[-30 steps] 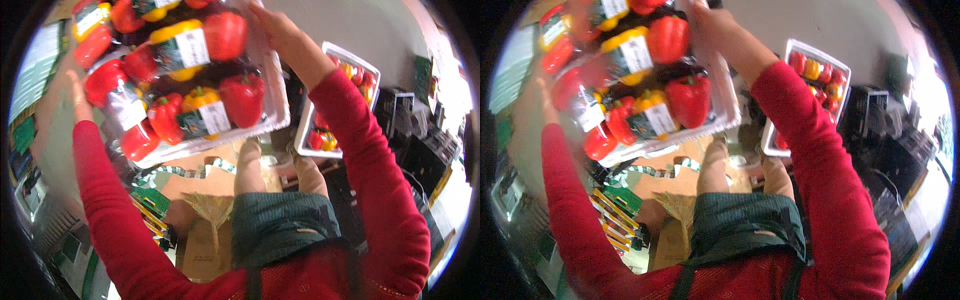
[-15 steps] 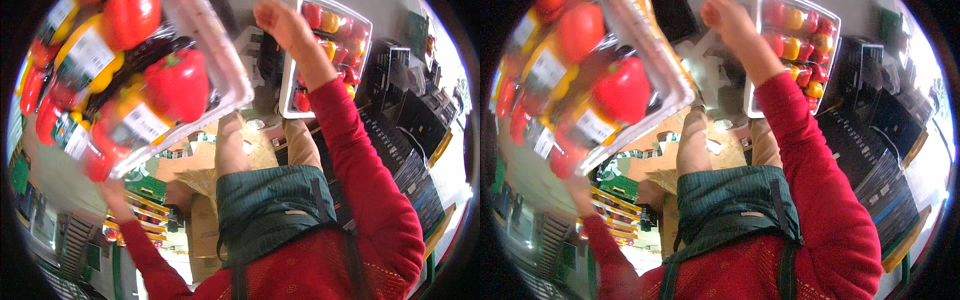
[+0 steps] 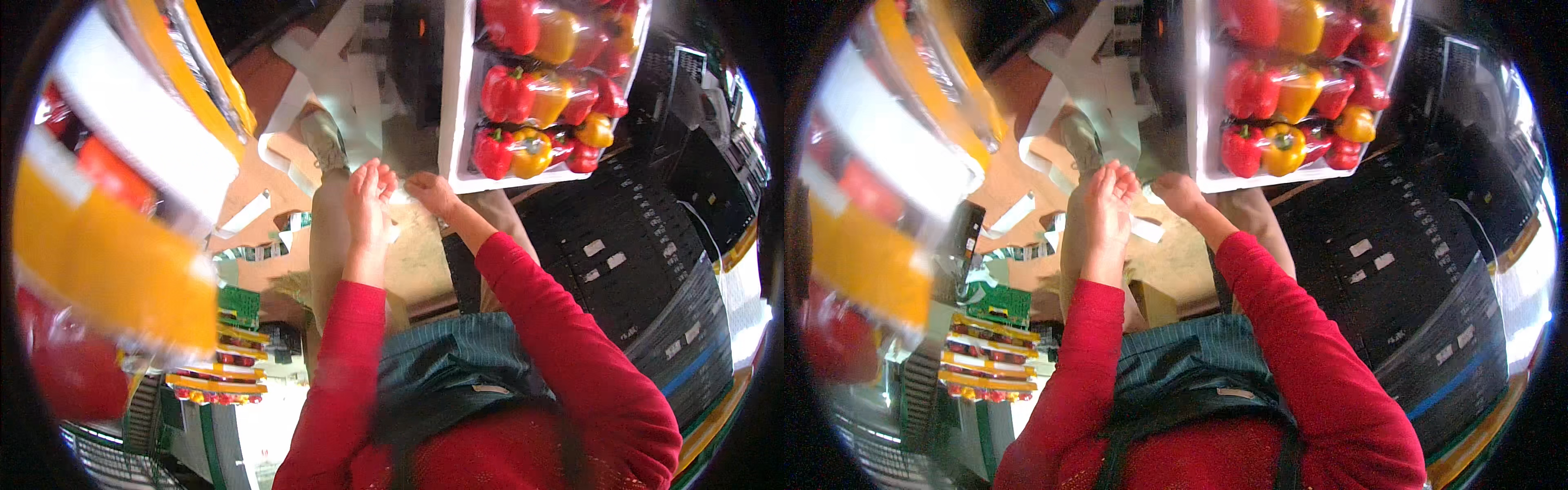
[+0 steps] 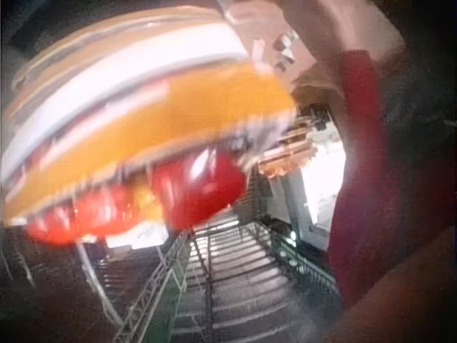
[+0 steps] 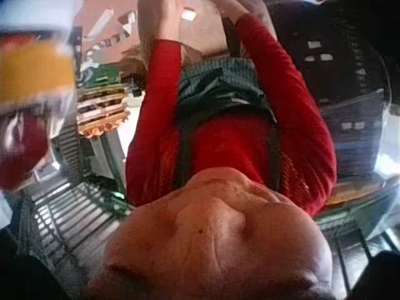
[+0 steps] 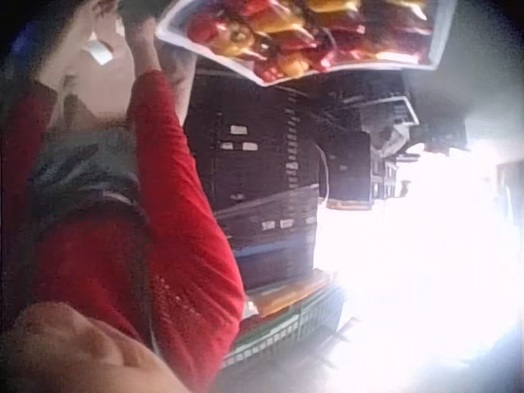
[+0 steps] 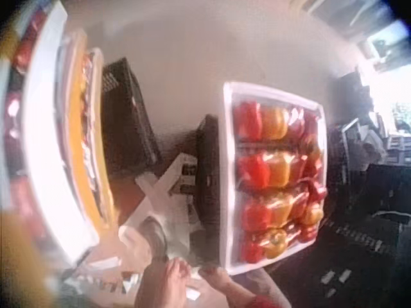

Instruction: The person applies adhesive labels to multiple pre-packaged trays of red and yellow bell peppers. They tear labels from a roll, smooth them onto the plastic wrap, and place the labeled trays into a cardboard box.

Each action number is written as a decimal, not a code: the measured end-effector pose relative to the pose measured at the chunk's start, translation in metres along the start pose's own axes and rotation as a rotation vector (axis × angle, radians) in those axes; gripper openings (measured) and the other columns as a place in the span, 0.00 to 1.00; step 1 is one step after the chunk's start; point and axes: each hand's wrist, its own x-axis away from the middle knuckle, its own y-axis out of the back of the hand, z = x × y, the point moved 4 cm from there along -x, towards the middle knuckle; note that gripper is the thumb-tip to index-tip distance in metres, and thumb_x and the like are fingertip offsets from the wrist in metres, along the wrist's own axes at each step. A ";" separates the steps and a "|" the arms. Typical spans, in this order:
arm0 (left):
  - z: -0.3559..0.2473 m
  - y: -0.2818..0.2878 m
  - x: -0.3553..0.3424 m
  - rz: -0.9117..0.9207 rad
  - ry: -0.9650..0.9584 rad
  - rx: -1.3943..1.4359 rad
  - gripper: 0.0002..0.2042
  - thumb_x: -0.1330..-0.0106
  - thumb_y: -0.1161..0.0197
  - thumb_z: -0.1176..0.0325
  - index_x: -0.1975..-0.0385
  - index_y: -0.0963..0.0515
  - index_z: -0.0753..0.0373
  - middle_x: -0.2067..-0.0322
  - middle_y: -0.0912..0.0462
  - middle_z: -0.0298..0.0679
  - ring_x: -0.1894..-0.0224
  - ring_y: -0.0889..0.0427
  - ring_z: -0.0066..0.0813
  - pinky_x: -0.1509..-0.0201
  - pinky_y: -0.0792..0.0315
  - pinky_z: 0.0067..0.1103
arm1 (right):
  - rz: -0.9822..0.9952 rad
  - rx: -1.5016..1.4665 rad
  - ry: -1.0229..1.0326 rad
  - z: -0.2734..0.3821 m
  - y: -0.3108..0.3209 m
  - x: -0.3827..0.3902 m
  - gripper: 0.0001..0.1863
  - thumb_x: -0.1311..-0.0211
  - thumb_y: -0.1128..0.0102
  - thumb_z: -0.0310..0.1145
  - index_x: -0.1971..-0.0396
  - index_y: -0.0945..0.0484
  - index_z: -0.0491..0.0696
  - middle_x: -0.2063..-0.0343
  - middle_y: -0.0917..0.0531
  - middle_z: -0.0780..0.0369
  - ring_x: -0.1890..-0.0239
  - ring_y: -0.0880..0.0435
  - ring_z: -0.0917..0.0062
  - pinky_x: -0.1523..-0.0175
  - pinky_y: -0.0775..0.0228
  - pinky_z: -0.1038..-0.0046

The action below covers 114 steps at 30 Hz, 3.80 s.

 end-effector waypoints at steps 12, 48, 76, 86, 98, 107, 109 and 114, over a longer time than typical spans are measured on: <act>-0.023 0.030 -0.026 -0.194 -0.278 0.014 0.10 0.37 0.41 0.69 0.57 0.26 0.62 0.62 0.22 0.35 0.60 0.25 0.24 0.50 0.30 0.24 | 0.223 0.132 0.085 -0.011 -0.102 -0.157 0.18 0.45 0.45 0.46 0.65 0.19 0.46 0.65 0.17 0.55 0.63 0.19 0.62 0.54 0.29 0.62; -0.037 -0.040 -0.014 0.434 -0.385 -0.177 0.13 0.43 0.35 0.79 0.58 0.26 0.64 0.63 0.22 0.33 0.62 0.25 0.17 0.58 0.29 0.14 | 0.009 -0.148 0.334 0.143 0.092 0.032 0.08 0.48 0.35 0.26 0.70 0.21 0.38 0.81 0.24 0.69 0.75 0.30 0.88 0.69 0.32 0.80; -0.026 -0.044 -0.026 0.554 -0.148 0.240 0.31 0.39 0.35 0.58 0.44 0.37 0.73 0.49 0.29 0.43 0.46 0.29 0.31 0.42 0.35 0.25 | -0.452 0.786 1.051 0.212 0.116 0.080 0.06 0.62 0.45 0.34 0.81 0.29 0.51 0.76 0.29 0.67 0.67 0.28 0.72 0.61 0.38 0.71; -0.041 -0.042 -0.044 0.198 -0.314 0.164 0.22 0.37 0.50 0.84 0.42 0.35 0.66 0.46 0.31 0.43 0.45 0.28 0.34 0.40 0.31 0.29 | -0.629 -0.426 0.747 0.179 0.289 0.101 0.04 0.46 0.38 0.24 0.74 0.26 0.45 0.76 0.22 0.67 0.74 0.24 0.84 0.67 0.31 0.80; -0.027 -0.065 -0.043 0.274 -0.400 -0.193 0.15 0.44 0.38 0.80 0.57 0.29 0.61 0.56 0.28 0.37 0.53 0.29 0.25 0.46 0.33 0.23 | -0.379 -0.869 0.731 0.168 0.412 -0.014 0.05 0.42 0.38 0.24 0.69 0.25 0.49 0.72 0.21 0.65 0.74 0.21 0.81 0.68 0.25 0.81; -0.023 -0.075 -0.040 0.320 -0.331 -0.191 0.16 0.44 0.41 0.85 0.55 0.26 0.65 0.57 0.25 0.38 0.57 0.26 0.24 0.50 0.30 0.19 | -0.433 -0.825 0.737 0.171 0.428 -0.036 0.04 0.43 0.38 0.23 0.70 0.23 0.49 0.73 0.20 0.67 0.73 0.23 0.84 0.67 0.27 0.82; -0.022 -0.074 -0.042 0.278 -0.283 -0.219 0.14 0.43 0.41 0.86 0.57 0.25 0.67 0.58 0.24 0.37 0.57 0.25 0.23 0.51 0.29 0.18 | -0.604 -0.711 0.733 0.175 0.430 -0.039 0.05 0.45 0.34 0.27 0.72 0.22 0.49 0.75 0.20 0.68 0.76 0.24 0.86 0.70 0.29 0.84; -0.024 -0.082 -0.036 0.331 -0.318 -0.209 0.16 0.44 0.40 0.86 0.56 0.26 0.67 0.57 0.25 0.36 0.58 0.24 0.22 0.52 0.29 0.18 | -1.063 -0.191 0.556 0.182 0.428 -0.038 0.14 0.52 0.27 0.38 0.72 0.20 0.45 0.77 0.19 0.68 0.77 0.23 0.87 0.73 0.30 0.86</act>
